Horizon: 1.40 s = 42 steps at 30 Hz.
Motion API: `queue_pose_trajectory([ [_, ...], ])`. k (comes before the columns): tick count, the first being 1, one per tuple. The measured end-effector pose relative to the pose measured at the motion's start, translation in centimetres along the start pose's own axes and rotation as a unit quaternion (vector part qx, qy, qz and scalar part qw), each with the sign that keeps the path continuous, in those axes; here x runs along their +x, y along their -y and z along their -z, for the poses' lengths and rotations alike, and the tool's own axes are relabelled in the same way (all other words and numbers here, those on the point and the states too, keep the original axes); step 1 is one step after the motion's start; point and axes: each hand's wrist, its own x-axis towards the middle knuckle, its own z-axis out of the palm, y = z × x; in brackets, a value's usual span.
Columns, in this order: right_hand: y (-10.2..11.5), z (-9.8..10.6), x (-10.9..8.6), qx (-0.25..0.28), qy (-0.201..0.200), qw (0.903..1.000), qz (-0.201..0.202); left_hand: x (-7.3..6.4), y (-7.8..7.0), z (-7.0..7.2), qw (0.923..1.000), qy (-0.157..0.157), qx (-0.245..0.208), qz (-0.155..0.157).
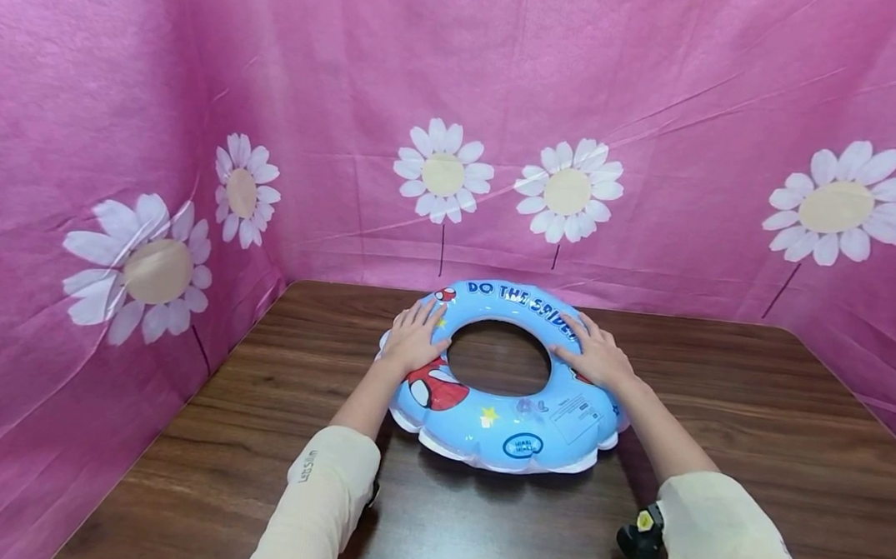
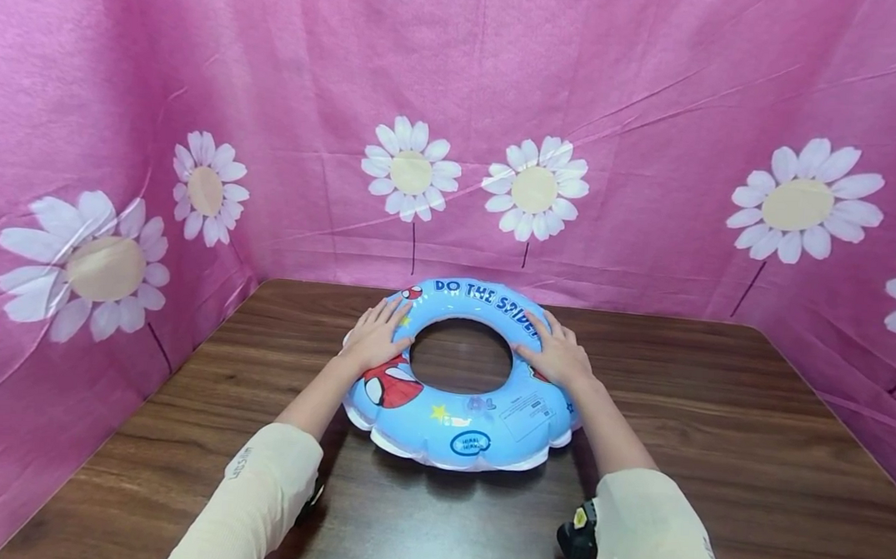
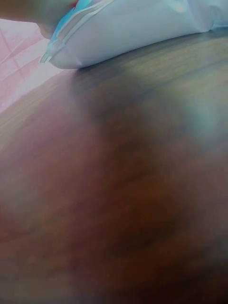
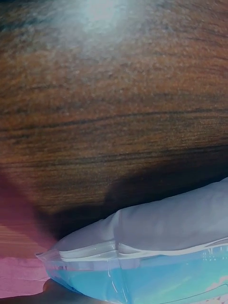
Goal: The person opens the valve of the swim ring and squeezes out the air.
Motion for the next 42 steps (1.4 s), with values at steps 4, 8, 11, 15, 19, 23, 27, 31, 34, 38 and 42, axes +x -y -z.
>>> queue_pose_trajectory([
  [4,0.12,0.02,-0.1,-0.002,-0.002,1.0,0.002,-0.03,-0.05,0.0,1.0,0.005,-0.001,0.002],
  [8,0.26,0.1,-0.2,-0.003,0.001,1.0,0.004,-0.1,-0.1,0.03,0.9999,0.011,0.0,0.008],
  [11,0.26,0.08,-0.26,-0.002,0.002,1.0,0.004,-0.06,-0.13,-0.04,0.9998,0.014,0.003,0.013],
  [15,0.18,0.09,-0.2,-0.005,0.003,1.0,0.006,0.06,-0.12,-0.13,0.9996,0.021,0.008,0.016],
  [19,0.13,0.02,-0.12,-0.008,0.005,0.9999,0.007,0.11,-0.12,-0.18,0.9994,0.026,0.013,0.019],
  [23,0.04,-0.13,-0.02,-0.007,0.004,0.9999,0.008,0.1,-0.14,-0.14,0.9995,0.022,0.011,0.018],
  [27,-0.11,-0.23,-0.03,-0.008,0.007,0.9999,0.005,0.06,-0.21,-0.08,0.9996,0.021,0.012,0.014],
  [31,-0.28,-0.2,-0.18,-0.011,0.009,0.9999,0.003,0.03,-0.33,-0.06,0.9997,0.02,0.007,0.009],
  [34,-0.34,-0.17,-0.28,-0.008,0.006,0.9999,0.003,0.01,-0.37,-0.06,0.9998,0.019,0.007,0.007],
  [38,-0.26,-0.18,-0.29,-0.006,0.005,0.9999,0.006,0.03,-0.31,-0.1,0.9998,0.016,0.01,0.009],
  [42,-0.12,-0.27,-0.2,-0.007,0.006,0.9999,0.012,0.05,-0.11,-0.16,0.9997,0.019,0.01,0.012],
])
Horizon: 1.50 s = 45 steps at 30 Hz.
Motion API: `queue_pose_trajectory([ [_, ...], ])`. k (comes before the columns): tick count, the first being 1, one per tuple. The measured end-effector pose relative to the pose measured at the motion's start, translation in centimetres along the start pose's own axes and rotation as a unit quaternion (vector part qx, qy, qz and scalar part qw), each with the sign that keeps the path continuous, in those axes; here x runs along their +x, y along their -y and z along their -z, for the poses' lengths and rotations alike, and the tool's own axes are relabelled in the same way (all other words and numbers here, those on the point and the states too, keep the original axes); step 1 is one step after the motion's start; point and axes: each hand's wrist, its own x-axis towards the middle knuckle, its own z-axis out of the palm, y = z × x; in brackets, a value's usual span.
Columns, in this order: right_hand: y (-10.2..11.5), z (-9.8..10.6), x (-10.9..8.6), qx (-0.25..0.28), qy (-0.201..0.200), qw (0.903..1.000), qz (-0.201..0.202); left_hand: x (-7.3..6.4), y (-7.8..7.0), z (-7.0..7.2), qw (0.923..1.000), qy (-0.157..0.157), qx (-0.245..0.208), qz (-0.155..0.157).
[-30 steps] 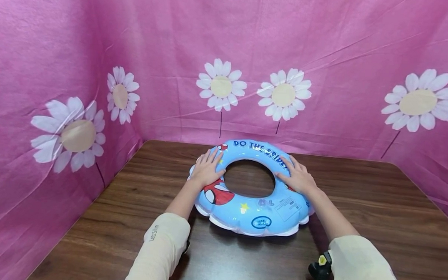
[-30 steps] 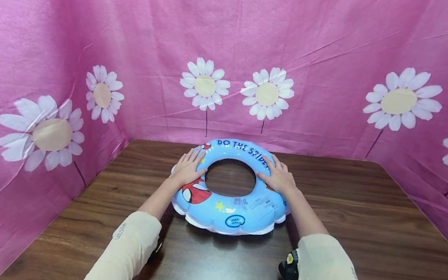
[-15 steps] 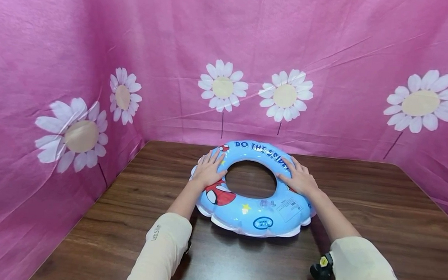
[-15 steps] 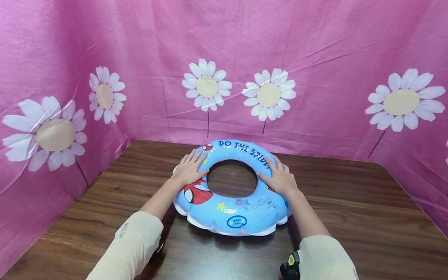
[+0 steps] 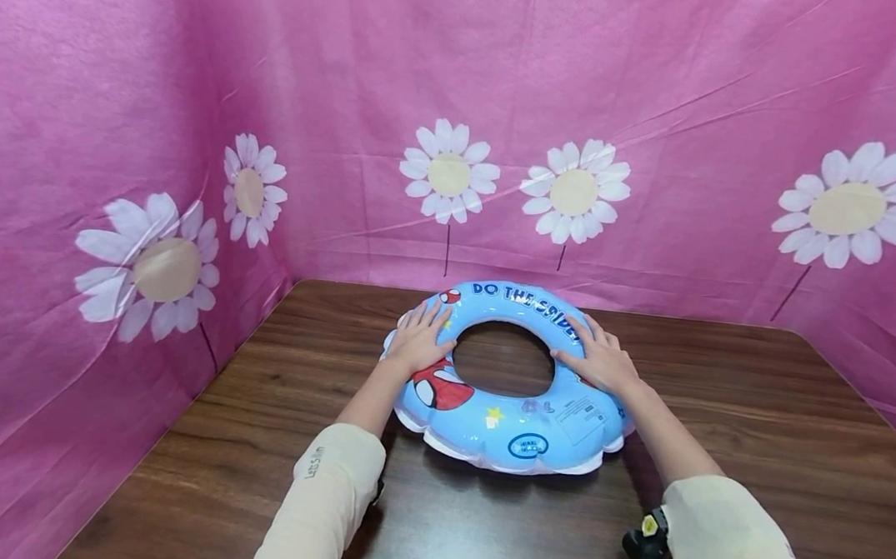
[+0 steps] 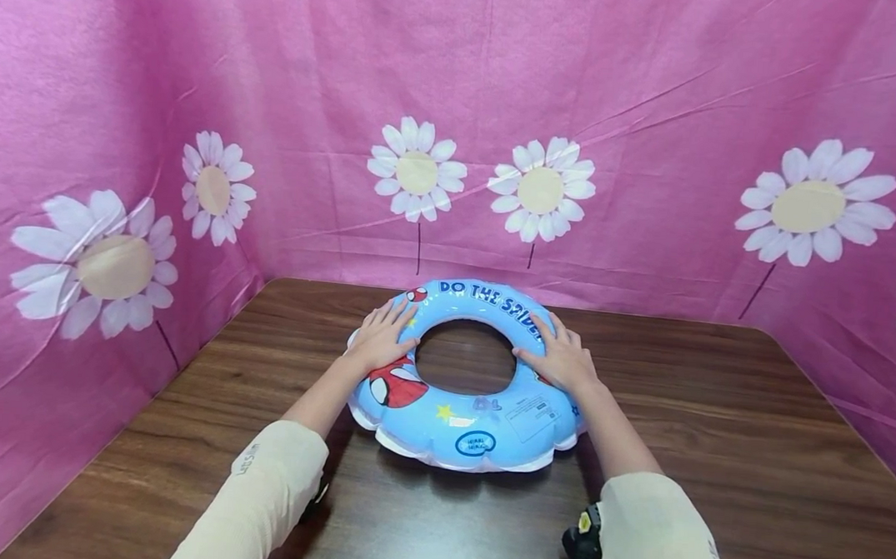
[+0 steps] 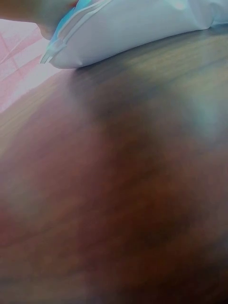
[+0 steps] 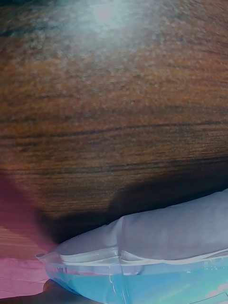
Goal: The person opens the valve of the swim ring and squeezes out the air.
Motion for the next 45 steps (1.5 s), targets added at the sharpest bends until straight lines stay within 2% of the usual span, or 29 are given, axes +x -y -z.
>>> queue_pose_trajectory([
  [14,-0.02,-0.13,0.01,-0.001,0.001,1.0,-0.004,-0.04,0.19,-0.01,0.9999,0.01,-0.008,-0.001],
  [39,-0.03,-0.59,0.0,-0.011,-0.007,0.9999,-0.004,-0.14,0.05,-0.42,1.0,0.002,0.005,0.002],
  [45,0.04,-0.52,-0.09,-0.006,-0.005,1.0,-0.003,-0.03,0.21,-0.58,0.9999,0.006,-0.015,0.0],
])
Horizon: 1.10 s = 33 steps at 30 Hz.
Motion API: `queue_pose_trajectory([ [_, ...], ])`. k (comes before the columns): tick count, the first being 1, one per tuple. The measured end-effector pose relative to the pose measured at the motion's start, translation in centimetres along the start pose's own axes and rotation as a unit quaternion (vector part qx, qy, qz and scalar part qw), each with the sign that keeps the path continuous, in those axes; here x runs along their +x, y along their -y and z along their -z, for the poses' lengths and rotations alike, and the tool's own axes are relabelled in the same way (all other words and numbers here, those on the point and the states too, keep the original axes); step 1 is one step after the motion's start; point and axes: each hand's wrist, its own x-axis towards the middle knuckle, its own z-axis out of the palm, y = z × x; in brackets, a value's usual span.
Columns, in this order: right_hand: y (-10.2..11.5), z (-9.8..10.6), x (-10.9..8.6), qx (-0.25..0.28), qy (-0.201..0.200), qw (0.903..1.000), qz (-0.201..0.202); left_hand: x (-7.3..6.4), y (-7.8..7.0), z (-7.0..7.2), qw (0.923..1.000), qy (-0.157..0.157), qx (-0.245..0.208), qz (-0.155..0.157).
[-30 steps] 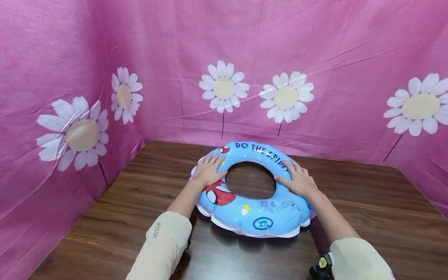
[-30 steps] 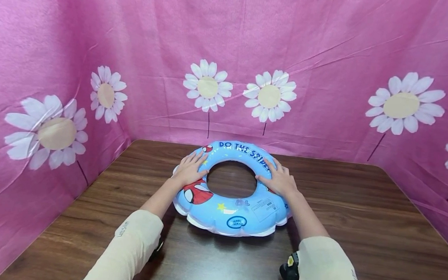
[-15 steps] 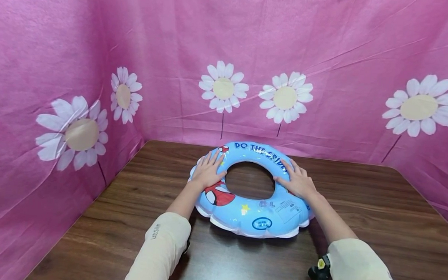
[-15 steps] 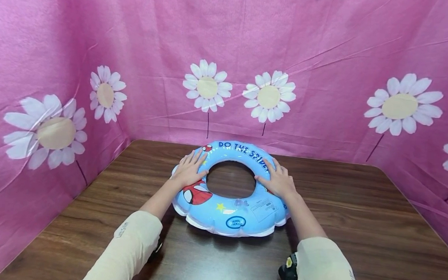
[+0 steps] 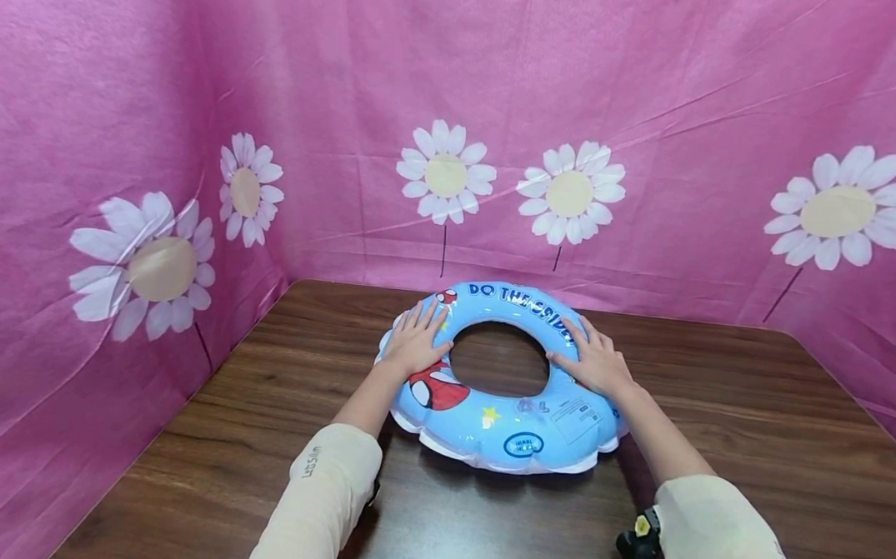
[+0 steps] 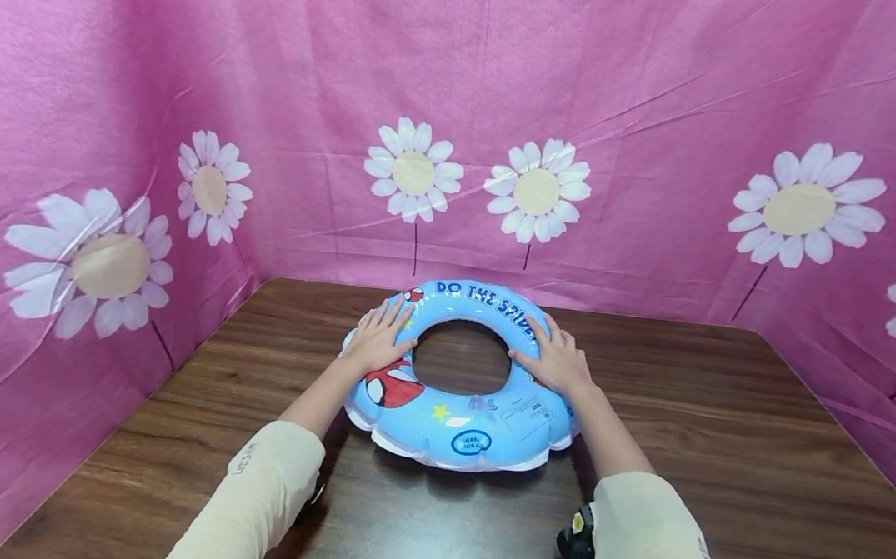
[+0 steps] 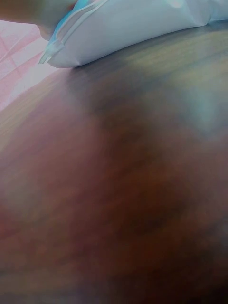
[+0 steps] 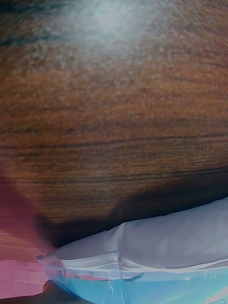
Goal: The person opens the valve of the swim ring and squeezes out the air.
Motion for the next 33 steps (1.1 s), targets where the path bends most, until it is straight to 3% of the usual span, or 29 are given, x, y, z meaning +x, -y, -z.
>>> queue_pose_trajectory([
  [13,0.02,-0.07,0.02,-0.002,-0.001,1.0,0.003,-0.33,-0.17,0.3,1.0,-0.005,-0.003,-0.005],
  [21,-0.04,-0.16,0.04,-0.004,-0.001,1.0,0.004,-0.01,-0.2,-0.07,0.9997,-0.002,0.024,0.007],
  [33,0.08,-0.16,0.01,-0.005,-0.001,1.0,0.005,-0.04,-0.25,0.09,0.9996,-0.001,0.029,0.007],
])
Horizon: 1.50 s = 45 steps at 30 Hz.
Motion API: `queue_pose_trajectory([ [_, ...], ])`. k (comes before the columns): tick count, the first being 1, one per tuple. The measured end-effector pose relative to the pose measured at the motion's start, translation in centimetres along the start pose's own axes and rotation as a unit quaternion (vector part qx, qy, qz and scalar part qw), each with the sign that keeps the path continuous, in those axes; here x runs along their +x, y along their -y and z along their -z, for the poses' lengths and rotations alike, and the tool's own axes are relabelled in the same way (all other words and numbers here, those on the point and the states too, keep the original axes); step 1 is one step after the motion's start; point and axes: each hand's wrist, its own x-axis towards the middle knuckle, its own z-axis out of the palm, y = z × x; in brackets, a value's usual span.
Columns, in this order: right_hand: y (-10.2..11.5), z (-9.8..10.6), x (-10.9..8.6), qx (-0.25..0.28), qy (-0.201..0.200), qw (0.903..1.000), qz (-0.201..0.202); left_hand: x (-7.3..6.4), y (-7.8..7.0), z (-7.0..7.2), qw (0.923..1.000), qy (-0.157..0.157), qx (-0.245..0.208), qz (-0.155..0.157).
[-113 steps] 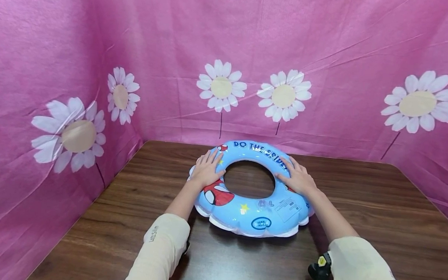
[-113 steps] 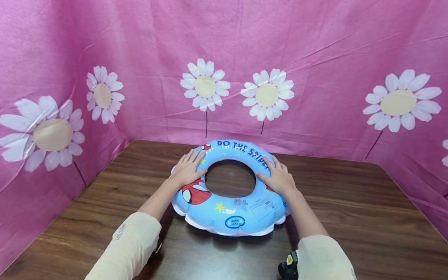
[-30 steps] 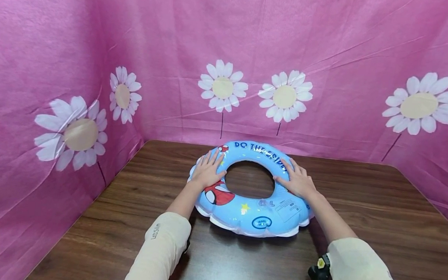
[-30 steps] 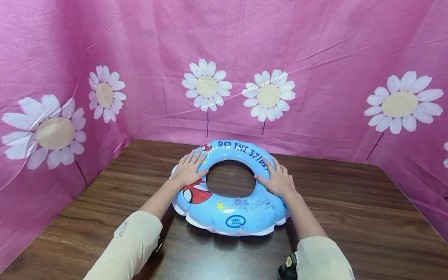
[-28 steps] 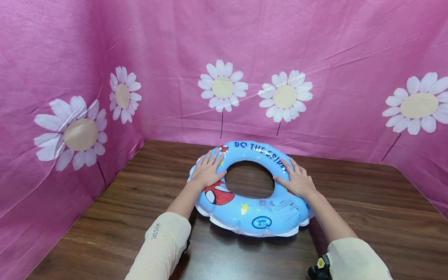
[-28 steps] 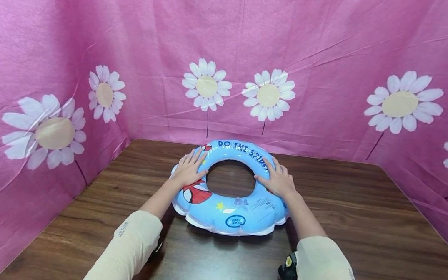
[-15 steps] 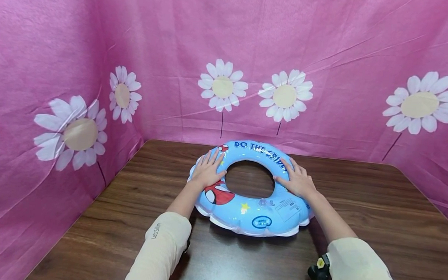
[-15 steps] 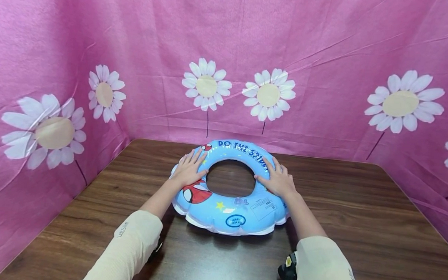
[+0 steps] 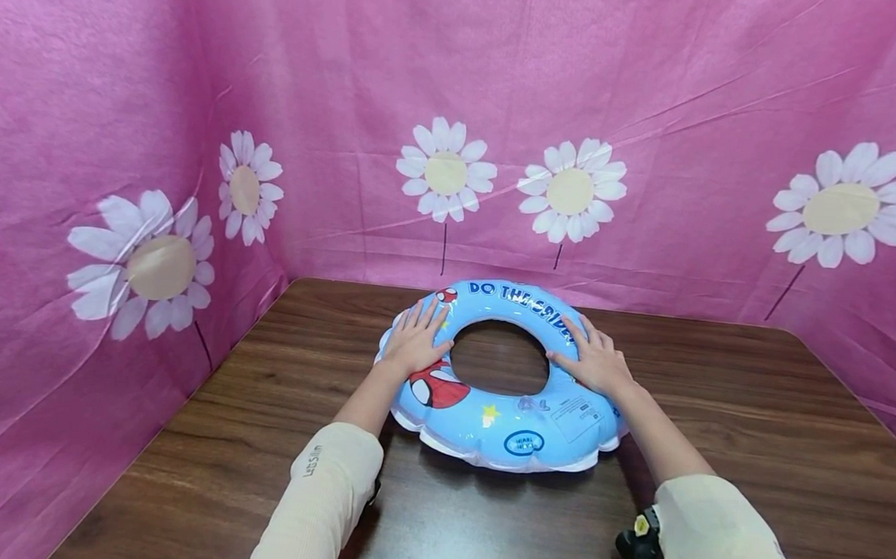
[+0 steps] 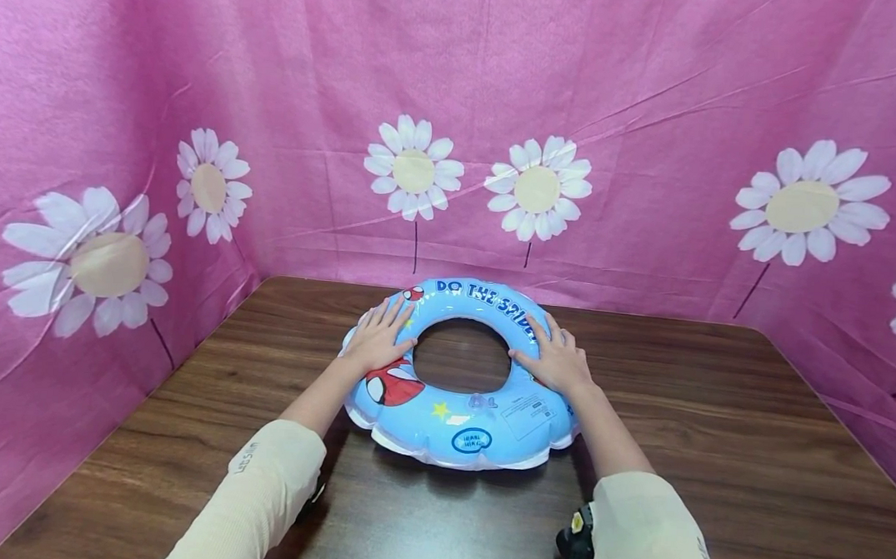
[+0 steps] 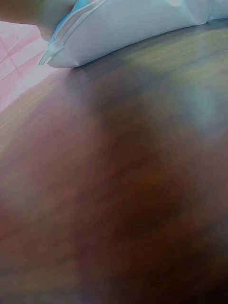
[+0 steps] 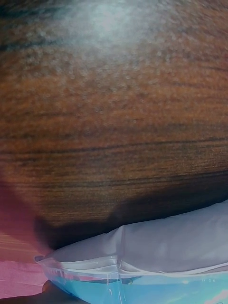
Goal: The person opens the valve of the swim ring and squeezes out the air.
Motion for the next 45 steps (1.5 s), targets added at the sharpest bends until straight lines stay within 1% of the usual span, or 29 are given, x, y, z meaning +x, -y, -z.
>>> queue_pose_trajectory([
  [7,0.04,-0.04,-0.08,0.0,0.001,1.0,0.0,0.05,0.05,-0.17,1.0,0.0,-0.001,-0.002],
  [19,0.05,-0.05,-0.03,0.0,0.003,1.0,-0.001,-0.1,-0.05,0.08,0.9999,0.01,-0.008,0.003],
  [32,-0.01,-0.07,-0.01,-0.004,0.007,1.0,-0.002,-0.08,0.0,-0.08,1.0,0.006,-0.005,-0.002],
  [45,-0.29,-0.41,0.13,-0.006,0.0,1.0,0.0,-0.02,-0.02,-0.24,0.9999,0.005,-0.012,-0.002],
])
